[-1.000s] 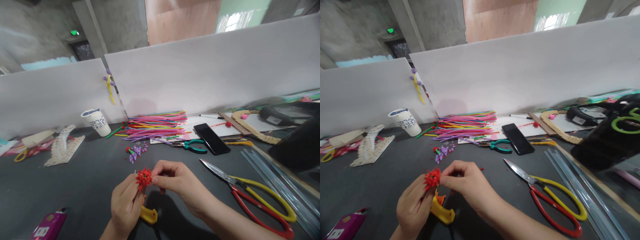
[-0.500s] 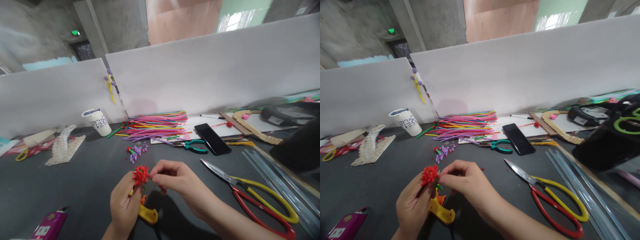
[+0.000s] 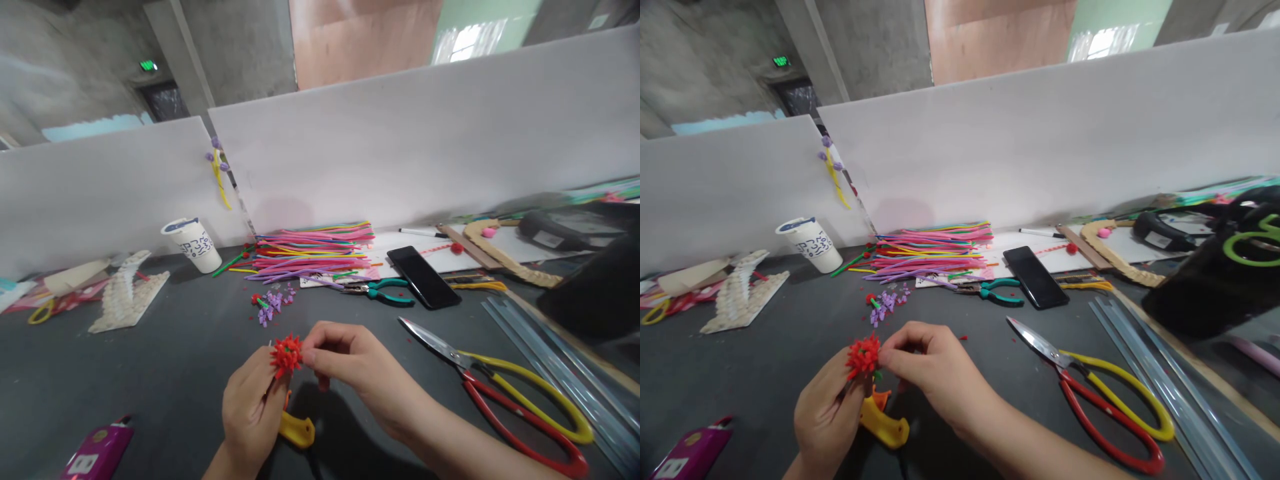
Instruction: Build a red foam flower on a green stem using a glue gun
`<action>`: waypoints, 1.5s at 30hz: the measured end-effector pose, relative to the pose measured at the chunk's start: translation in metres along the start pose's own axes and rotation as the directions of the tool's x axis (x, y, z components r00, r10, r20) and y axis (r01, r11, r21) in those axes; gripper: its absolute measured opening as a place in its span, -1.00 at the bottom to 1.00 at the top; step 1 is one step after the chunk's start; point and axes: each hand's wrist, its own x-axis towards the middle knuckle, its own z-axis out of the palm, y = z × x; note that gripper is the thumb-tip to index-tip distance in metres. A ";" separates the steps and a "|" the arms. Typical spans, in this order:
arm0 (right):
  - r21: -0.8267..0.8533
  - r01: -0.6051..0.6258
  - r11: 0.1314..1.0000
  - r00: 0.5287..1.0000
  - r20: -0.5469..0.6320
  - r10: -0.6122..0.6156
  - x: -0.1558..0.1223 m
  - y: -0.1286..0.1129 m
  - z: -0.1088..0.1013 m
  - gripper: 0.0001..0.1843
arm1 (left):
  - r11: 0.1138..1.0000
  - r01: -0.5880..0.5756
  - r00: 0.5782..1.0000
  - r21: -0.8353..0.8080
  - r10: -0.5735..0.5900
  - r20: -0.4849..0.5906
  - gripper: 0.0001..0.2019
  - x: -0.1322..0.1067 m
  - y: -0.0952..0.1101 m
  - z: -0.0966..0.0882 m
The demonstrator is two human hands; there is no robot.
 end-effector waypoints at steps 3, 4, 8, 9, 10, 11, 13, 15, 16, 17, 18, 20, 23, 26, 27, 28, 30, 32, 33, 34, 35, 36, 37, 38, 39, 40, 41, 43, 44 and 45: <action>-0.007 0.006 1.000 1.000 0.001 -0.006 0.000 0.001 0.000 -0.68 | 1.000 -0.022 1.000 0.004 0.022 0.003 -0.76 0.000 0.000 0.000; -0.010 0.007 1.000 1.000 0.002 -0.007 0.000 0.001 0.000 -0.67 | 1.000 -0.025 1.000 0.007 0.025 0.004 -0.76 0.000 0.000 0.000; -0.016 0.009 1.000 1.000 0.003 -0.009 0.001 0.001 0.000 -0.68 | 1.000 -0.010 1.000 0.014 0.010 0.006 -0.78 0.002 0.001 0.000; -0.016 0.013 1.000 1.000 0.003 -0.013 0.001 0.001 0.000 -0.67 | 1.000 -0.010 1.000 0.015 0.010 0.007 -0.78 0.002 0.001 0.000; -0.014 0.015 1.000 1.000 0.004 -0.015 0.001 0.001 0.000 -0.67 | 1.000 -0.013 1.000 0.015 0.013 0.006 -0.78 0.002 0.001 0.000; -0.012 0.017 1.000 1.000 0.003 -0.017 0.002 0.001 0.000 -0.67 | 1.000 -0.017 1.000 0.015 0.017 0.005 -0.78 0.001 0.001 0.000; -0.011 0.017 1.000 1.000 0.004 -0.017 0.001 0.001 -0.001 -0.67 | 1.000 -0.020 1.000 0.014 0.020 0.008 -0.78 0.000 0.000 0.000; -0.012 0.012 1.000 1.000 0.004 -0.012 0.001 0.001 -0.001 -0.68 | 1.000 -0.014 1.000 0.013 0.013 0.013 -0.78 -0.001 -0.001 0.000; -0.012 0.010 1.000 1.000 0.003 -0.010 0.001 0.001 -0.001 -0.69 | 1.000 -0.009 1.000 0.011 0.009 0.016 -0.78 -0.001 -0.001 0.000; -0.012 0.010 1.000 1.000 0.002 -0.010 0.001 0.001 -0.001 -0.69 | 1.000 -0.006 1.000 0.009 0.006 0.016 -0.78 -0.001 -0.001 0.000; -0.010 0.008 1.000 1.000 0.000 -0.008 0.001 0.001 -0.001 -0.69 | 1.000 -0.005 1.000 0.009 0.005 0.014 -0.78 0.000 -0.001 0.000; -0.011 0.006 1.000 1.000 0.000 -0.006 0.001 0.001 -0.001 -0.69 | 1.000 -0.015 1.000 0.012 0.015 0.002 -0.79 0.001 0.000 0.000; -0.014 0.003 1.000 1.000 0.004 -0.003 0.001 0.001 -0.001 -0.70 | 0.999 -0.025 1.000 0.034 0.025 -0.008 -0.79 0.002 0.001 0.000; -0.014 0.009 1.000 1.000 0.006 -0.009 0.001 0.002 -0.002 -0.71 | 0.999 -0.021 1.000 0.039 0.022 -0.006 -0.79 0.002 0.001 0.000; -0.015 0.011 1.000 1.000 0.007 -0.011 0.001 0.002 -0.002 -0.72 | 0.999 -0.023 1.000 0.032 0.023 -0.009 -0.79 0.002 0.001 0.000; -0.018 0.012 1.000 1.000 0.008 -0.011 0.001 0.002 -0.002 -0.72 | 1.000 -0.021 1.000 0.022 0.021 -0.013 -0.79 0.001 0.001 0.000; -0.032 0.012 0.999 1.000 0.012 -0.012 0.000 0.002 -0.002 -0.75 | 1.000 -0.004 1.000 0.005 0.004 -0.013 -0.79 0.000 0.000 0.000; -0.068 0.037 0.997 0.999 0.016 -0.036 -0.001 0.002 -0.002 -0.77 | 1.000 0.019 1.000 -0.003 -0.019 -0.013 -0.78 -0.002 -0.002 0.000; -0.103 0.069 0.992 0.998 0.020 -0.067 -0.001 0.001 -0.002 -0.79 | 1.000 0.023 1.000 -0.003 -0.023 -0.016 -0.77 -0.004 -0.003 0.000; -0.144 0.109 0.984 0.994 0.024 -0.107 -0.002 0.000 -0.002 -0.80 | 1.000 0.021 1.000 -0.005 -0.021 -0.021 -0.78 -0.006 -0.004 0.000; -0.185 0.150 0.971 0.989 0.030 -0.147 -0.002 -0.001 -0.002 -0.81 | 1.000 0.016 0.999 -0.006 -0.016 -0.034 -0.78 -0.008 -0.005 -0.001; -0.221 0.186 0.957 0.982 0.033 -0.183 -0.002 -0.002 -0.002 -0.82 | 1.000 0.008 0.999 -0.006 -0.008 -0.049 -0.79 -0.011 -0.006 -0.001; -0.248 0.211 0.945 0.977 0.035 -0.209 -0.003 -0.004 -0.003 -0.82 | 1.000 -0.001 0.998 -0.001 0.001 -0.058 -0.80 -0.013 -0.007 -0.002; -0.263 0.224 0.938 0.974 0.032 -0.224 -0.003 -0.005 -0.004 -0.81 | 1.000 -0.016 0.997 0.007 0.017 -0.069 -0.81 -0.015 -0.008 -0.003; -0.269 0.229 0.936 0.973 0.027 -0.230 -0.003 -0.007 -0.005 -0.81 | 0.999 -0.032 0.997 0.018 0.033 -0.071 -0.80 -0.017 -0.009 -0.003; -0.270 0.231 0.935 0.972 0.024 -0.233 -0.003 -0.008 -0.005 -0.83 | 0.998 -0.053 0.996 0.029 0.055 -0.066 -0.79 -0.018 -0.009 -0.004; -0.273 0.239 0.932 0.970 0.023 -0.241 -0.003 -0.009 -0.006 -0.85 | 0.996 -0.075 0.996 0.037 0.077 -0.052 -0.78 -0.018 -0.010 -0.004; -0.294 0.266 0.918 0.963 0.031 -0.269 -0.004 -0.011 -0.007 -0.88 | 0.994 -0.102 0.994 0.040 0.104 -0.025 -0.74 -0.018 -0.011 -0.005; -0.311 0.282 0.908 0.958 0.035 -0.285 -0.005 -0.012 -0.007 -0.89 | 0.993 -0.109 0.994 0.038 0.110 -0.022 -0.74 -0.017 -0.011 -0.005; -0.331 0.295 0.896 0.953 0.040 -0.299 -0.006 -0.012 -0.007 -0.90 | 0.993 -0.112 0.993 0.035 0.113 -0.026 -0.74 -0.016 -0.010 -0.005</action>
